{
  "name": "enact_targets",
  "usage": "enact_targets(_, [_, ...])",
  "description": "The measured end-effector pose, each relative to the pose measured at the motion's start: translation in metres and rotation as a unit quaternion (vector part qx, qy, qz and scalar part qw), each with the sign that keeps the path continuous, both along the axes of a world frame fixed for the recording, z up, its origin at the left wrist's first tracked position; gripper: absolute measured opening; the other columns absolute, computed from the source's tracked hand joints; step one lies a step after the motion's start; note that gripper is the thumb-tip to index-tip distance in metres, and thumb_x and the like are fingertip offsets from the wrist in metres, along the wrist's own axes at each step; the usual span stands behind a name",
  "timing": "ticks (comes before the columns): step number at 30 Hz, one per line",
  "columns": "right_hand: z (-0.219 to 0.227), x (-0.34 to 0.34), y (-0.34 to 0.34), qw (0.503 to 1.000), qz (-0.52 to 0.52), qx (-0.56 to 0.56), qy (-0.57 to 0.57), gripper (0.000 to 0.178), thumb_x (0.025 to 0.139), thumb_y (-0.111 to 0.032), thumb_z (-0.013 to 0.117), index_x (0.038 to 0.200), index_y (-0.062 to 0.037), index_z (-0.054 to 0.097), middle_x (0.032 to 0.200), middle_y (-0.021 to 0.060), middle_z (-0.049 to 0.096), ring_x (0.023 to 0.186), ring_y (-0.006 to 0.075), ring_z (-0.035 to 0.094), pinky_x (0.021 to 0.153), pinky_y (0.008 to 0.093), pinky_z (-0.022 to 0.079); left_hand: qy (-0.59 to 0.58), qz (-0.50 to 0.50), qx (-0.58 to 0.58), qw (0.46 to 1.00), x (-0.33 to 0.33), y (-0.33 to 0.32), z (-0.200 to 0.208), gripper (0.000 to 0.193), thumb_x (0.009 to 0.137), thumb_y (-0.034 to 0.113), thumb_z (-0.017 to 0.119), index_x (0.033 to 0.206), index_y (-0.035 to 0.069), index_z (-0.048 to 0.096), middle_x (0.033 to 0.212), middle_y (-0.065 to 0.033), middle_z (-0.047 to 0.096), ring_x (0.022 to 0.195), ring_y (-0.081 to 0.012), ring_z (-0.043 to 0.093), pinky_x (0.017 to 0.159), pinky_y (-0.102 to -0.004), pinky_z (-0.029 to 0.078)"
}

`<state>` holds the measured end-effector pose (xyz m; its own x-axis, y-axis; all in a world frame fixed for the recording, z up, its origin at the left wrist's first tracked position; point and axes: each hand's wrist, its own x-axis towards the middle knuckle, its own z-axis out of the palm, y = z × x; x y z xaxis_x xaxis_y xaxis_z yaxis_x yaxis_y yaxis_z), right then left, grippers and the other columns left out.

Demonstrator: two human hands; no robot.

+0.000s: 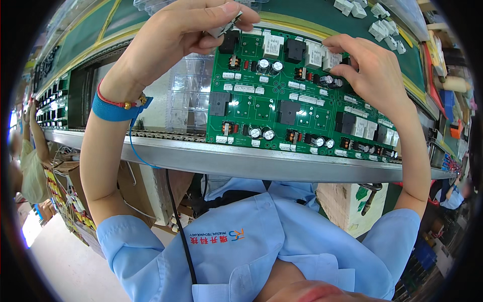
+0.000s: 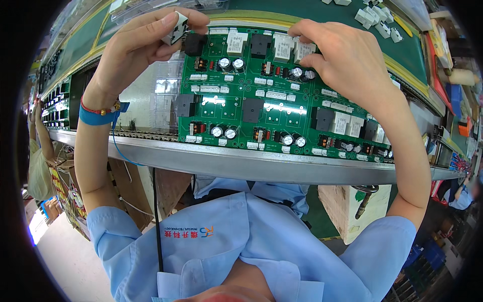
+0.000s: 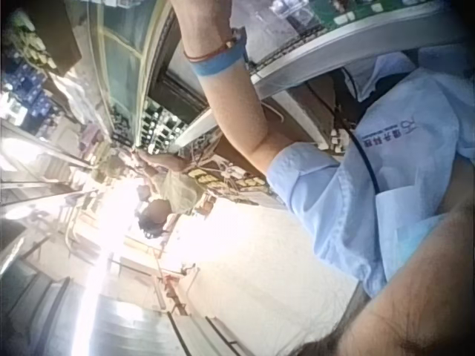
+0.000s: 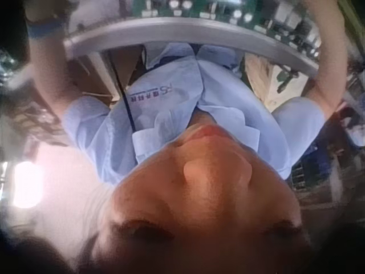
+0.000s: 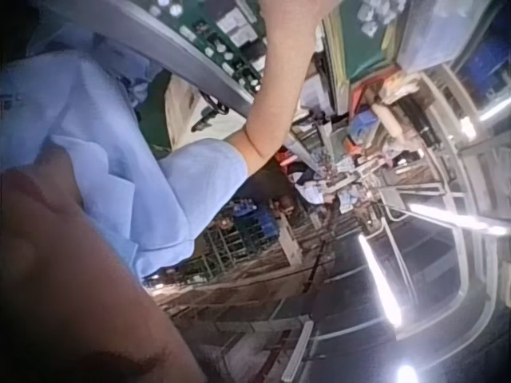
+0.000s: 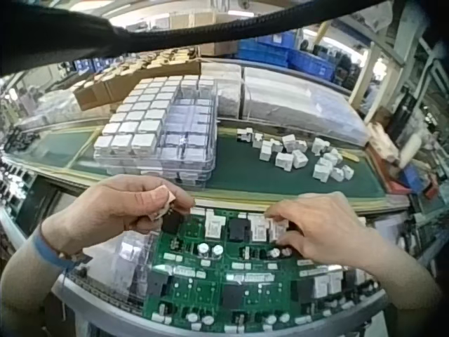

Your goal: Manually install white plastic components onto PCB boards on an assembly line.

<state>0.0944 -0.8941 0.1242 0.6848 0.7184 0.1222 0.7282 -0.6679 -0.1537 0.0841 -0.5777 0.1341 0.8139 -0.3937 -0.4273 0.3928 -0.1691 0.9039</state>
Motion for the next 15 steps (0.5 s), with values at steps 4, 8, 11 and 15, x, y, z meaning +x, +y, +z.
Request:
enact_targets(4, [-0.001, -0.002, -0.001, 1.000, -0.008, -0.006, -0.009, 0.034, 0.076, -0.012, 0.075, 0.108, -0.0137, 0.062, 0.087, 0.0063, 0.069, 0.082, 0.0275, 0.066, 0.065, 0.0387, 0.051, -0.018, -0.002, -0.085, 0.996, -0.005, 0.001, -0.003, 0.040, 0.101, 0.018, 0.056, 0.132, -0.006, 0.052, 0.117, -0.0110, 0.061, 0.088, -0.0110, 0.059, 0.077, -0.0223, 0.049])
enact_targets(8, [-0.001, 0.001, -0.003, 1.000, 0.014, -0.014, -0.018, 0.032, 0.077, -0.013, 0.074, 0.107, -0.0140, 0.063, 0.087, 0.0065, 0.069, 0.083, 0.0269, 0.067, 0.065, 0.0386, 0.051, -0.085, 0.015, -0.031, 0.996, -0.008, -0.017, 0.008, 0.043, 0.095, 0.012, 0.066, 0.131, -0.006, 0.053, 0.112, -0.0103, 0.064, 0.092, -0.0105, 0.062, 0.079, -0.0218, 0.051])
enact_targets(11, [-0.009, 0.000, -0.003, 0.998, 0.020, 0.007, -0.063, 0.029, 0.077, -0.015, 0.074, 0.105, -0.0143, 0.065, 0.088, 0.0066, 0.069, 0.084, 0.0264, 0.067, 0.065, 0.0384, 0.051, -0.171, -0.016, 0.118, 0.978, -0.006, -0.019, 0.010, 0.049, 0.084, 0.013, 0.078, 0.125, -0.005, 0.059, 0.099, -0.0094, 0.070, 0.086, -0.0111, 0.065, 0.078, -0.0232, 0.053])
enact_targets(15, [-0.006, 0.005, -0.006, 0.998, 0.028, -0.005, -0.050, 0.026, 0.078, -0.017, 0.073, 0.103, -0.0138, 0.068, 0.091, 0.0066, 0.071, 0.084, 0.0270, 0.068, 0.065, 0.0386, 0.051, -0.205, -0.035, 0.199, 0.958, -0.010, -0.028, 0.018, 0.047, 0.083, 0.017, 0.077, 0.122, -0.005, 0.061, 0.099, -0.0110, 0.070, 0.087, -0.0134, 0.065, 0.078, -0.0264, 0.054])
